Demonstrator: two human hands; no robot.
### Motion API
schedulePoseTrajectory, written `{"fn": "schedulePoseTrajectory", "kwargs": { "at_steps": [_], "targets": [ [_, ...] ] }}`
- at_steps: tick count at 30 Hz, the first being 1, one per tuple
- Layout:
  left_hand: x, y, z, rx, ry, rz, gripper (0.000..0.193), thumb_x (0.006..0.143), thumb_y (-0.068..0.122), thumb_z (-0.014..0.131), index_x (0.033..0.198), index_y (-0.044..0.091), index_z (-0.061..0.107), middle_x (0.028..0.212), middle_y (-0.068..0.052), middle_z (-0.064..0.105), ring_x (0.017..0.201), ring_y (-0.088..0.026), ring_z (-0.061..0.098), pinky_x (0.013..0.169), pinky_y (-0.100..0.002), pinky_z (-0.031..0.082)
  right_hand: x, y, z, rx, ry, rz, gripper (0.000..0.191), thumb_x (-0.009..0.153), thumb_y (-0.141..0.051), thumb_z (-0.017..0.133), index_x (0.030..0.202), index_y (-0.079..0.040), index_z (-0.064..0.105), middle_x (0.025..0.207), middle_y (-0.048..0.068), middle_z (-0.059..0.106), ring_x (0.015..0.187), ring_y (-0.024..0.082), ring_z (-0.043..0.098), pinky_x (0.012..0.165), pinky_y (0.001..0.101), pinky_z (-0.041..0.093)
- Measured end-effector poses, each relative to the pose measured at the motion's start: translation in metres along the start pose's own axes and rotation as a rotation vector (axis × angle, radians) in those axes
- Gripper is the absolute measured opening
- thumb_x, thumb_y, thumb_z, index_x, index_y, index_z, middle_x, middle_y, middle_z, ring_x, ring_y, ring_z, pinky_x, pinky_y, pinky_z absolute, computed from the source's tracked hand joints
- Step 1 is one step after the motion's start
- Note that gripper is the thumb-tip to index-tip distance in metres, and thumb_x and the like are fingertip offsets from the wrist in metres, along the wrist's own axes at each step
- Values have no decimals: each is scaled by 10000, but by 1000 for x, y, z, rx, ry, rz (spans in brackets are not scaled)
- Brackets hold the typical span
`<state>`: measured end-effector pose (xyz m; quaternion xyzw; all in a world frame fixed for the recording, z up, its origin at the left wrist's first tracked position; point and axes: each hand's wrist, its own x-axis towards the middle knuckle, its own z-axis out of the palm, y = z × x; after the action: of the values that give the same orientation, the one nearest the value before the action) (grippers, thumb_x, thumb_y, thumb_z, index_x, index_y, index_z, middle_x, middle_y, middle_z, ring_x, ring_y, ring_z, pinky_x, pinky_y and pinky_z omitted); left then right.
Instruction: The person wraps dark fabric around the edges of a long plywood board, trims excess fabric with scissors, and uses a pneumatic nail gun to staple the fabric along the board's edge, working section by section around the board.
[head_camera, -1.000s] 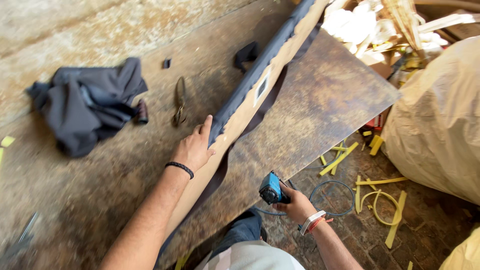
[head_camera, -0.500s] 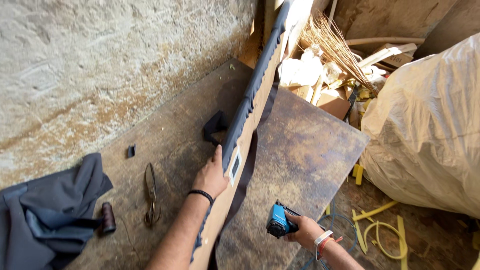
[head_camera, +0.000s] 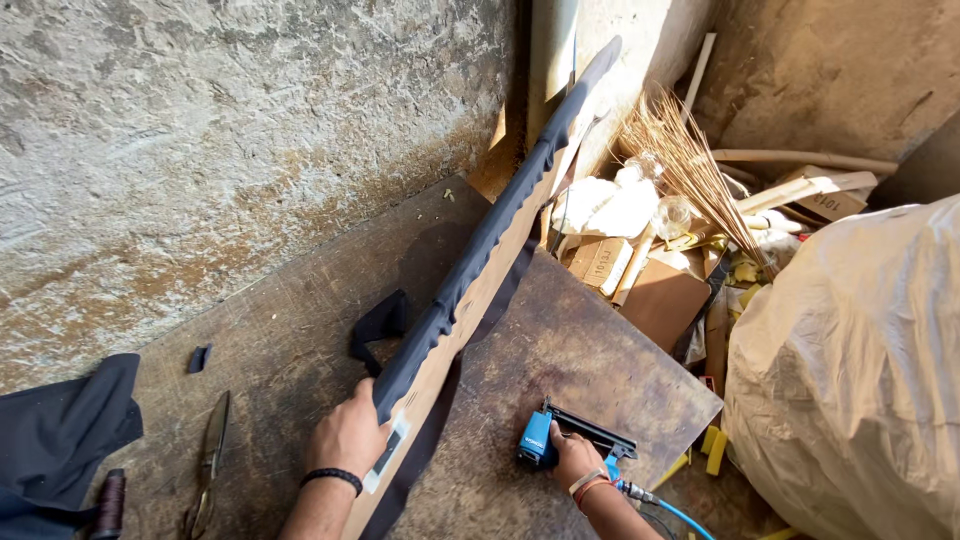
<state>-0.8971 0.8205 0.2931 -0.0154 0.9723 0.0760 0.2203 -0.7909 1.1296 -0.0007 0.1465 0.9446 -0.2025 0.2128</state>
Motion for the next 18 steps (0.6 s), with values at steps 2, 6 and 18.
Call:
{"fn": "schedulePoseTrajectory", "kwargs": {
  "at_steps": [2, 6, 18],
  "targets": [
    [1, 13, 1, 17, -24, -68, 614, 933, 303, 722, 1468, 179, 448, 1160, -137, 750, 1065, -296, 750, 932, -424, 607, 0, 6, -17, 48, 20, -20, 876, 800, -193, 786, 1574, -255, 379, 1286, 126, 628, 1253, 319, 587, 1072, 383, 478],
    [8, 17, 9, 135, -29, -50, 661, 933, 351, 720, 1494, 163, 426, 1136, -143, 751, 1035, -291, 756, 918, -411, 612, 2, -10, -67, -57, -144, 19, 566, 884, -339, 760, 1407, -211, 584, 1382, 141, 560, 1359, 319, 505, 1117, 408, 458],
    [-89, -174, 46, 217, -308, -474, 770, 916, 485, 678, 1590, 322, 342, 1155, -41, 755, 996, -202, 772, 904, -369, 626, 5, -152, -172, 201, 558, -601, 838, 720, -219, 829, 1483, -188, 481, 1518, 153, 461, 1390, 360, 451, 1130, 464, 411]
  ]
}}
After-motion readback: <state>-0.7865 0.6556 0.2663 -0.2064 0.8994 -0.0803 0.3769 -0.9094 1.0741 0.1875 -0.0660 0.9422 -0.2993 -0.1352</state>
